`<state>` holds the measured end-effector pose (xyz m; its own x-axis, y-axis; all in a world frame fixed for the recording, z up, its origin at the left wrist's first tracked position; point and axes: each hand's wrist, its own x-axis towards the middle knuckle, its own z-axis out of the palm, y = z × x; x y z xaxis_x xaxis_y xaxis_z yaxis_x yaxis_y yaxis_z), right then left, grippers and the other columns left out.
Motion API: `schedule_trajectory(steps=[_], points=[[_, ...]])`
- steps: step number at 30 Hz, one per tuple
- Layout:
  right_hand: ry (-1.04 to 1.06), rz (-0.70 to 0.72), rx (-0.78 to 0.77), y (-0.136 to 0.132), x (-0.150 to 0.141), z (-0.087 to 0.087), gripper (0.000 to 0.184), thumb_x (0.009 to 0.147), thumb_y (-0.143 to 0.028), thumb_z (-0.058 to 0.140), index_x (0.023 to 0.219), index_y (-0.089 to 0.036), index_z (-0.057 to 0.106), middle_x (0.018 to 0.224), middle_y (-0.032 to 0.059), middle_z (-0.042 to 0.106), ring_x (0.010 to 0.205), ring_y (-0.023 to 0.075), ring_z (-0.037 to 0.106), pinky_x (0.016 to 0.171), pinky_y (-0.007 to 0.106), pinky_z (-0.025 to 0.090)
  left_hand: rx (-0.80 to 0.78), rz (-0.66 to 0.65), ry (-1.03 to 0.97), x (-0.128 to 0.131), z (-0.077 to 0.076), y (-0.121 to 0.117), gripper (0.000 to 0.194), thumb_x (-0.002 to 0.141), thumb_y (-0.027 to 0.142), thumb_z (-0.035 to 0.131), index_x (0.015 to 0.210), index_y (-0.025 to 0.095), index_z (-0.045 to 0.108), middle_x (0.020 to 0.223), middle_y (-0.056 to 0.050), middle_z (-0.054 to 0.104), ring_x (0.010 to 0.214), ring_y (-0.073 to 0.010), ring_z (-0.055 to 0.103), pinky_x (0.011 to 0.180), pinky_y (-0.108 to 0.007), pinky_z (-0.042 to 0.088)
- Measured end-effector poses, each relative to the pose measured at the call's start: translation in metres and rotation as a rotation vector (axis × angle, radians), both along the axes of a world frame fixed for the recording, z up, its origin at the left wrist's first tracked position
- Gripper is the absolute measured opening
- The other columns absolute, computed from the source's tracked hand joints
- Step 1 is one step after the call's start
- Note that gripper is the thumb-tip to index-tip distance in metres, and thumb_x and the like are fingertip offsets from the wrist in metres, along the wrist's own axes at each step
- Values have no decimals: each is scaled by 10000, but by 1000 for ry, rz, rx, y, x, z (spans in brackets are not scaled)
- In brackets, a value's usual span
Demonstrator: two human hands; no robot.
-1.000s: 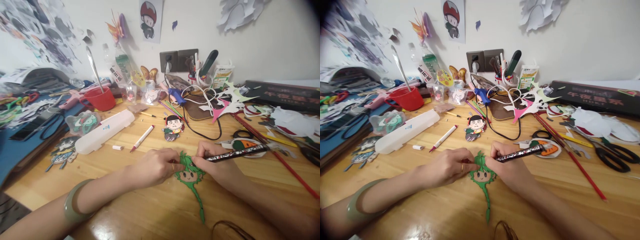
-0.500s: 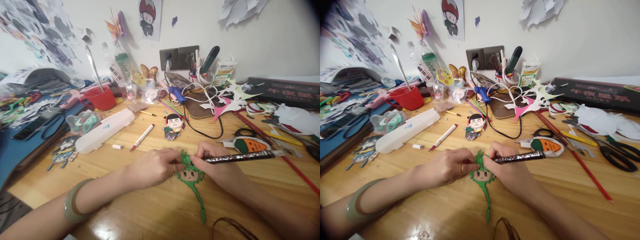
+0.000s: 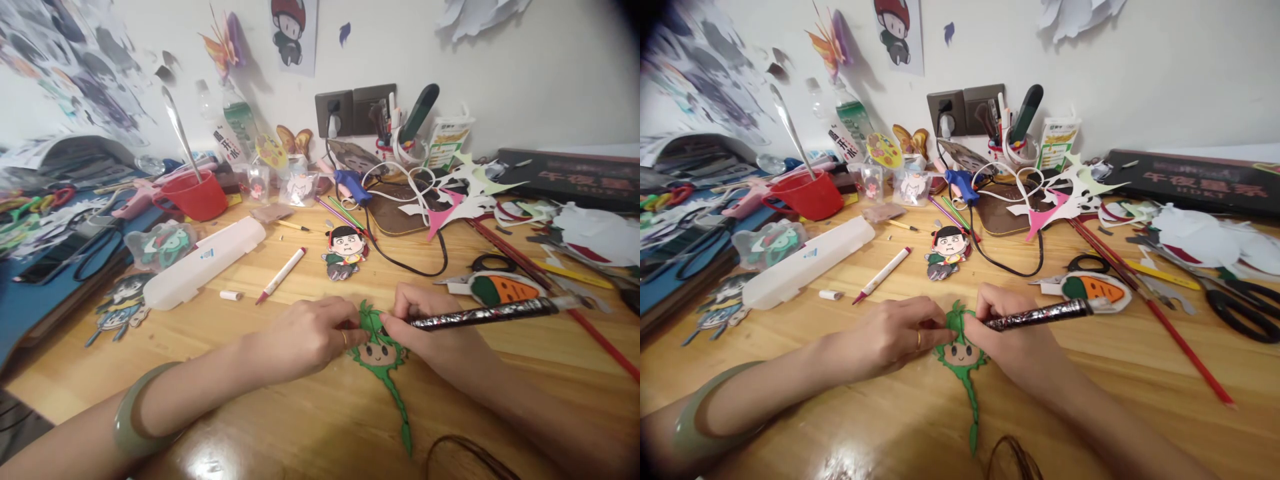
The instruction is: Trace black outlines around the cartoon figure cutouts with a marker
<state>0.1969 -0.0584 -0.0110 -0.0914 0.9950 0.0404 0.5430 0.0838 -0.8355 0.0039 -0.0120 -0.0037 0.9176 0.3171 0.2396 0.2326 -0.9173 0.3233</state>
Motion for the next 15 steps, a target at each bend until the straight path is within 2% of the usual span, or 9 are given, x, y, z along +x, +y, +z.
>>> schedule_trajectory(steps=[15], points=[[-25, 16, 1, -1, 0, -2, 251, 715, -137, 509, 541, -204, 341, 473, -72, 363, 458, 80, 337, 420, 213, 245, -64, 3, 11, -1, 0, 1, 325, 945, 251, 339, 941, 78, 615, 808, -96, 584, 707, -160, 547, 583, -271, 447]])
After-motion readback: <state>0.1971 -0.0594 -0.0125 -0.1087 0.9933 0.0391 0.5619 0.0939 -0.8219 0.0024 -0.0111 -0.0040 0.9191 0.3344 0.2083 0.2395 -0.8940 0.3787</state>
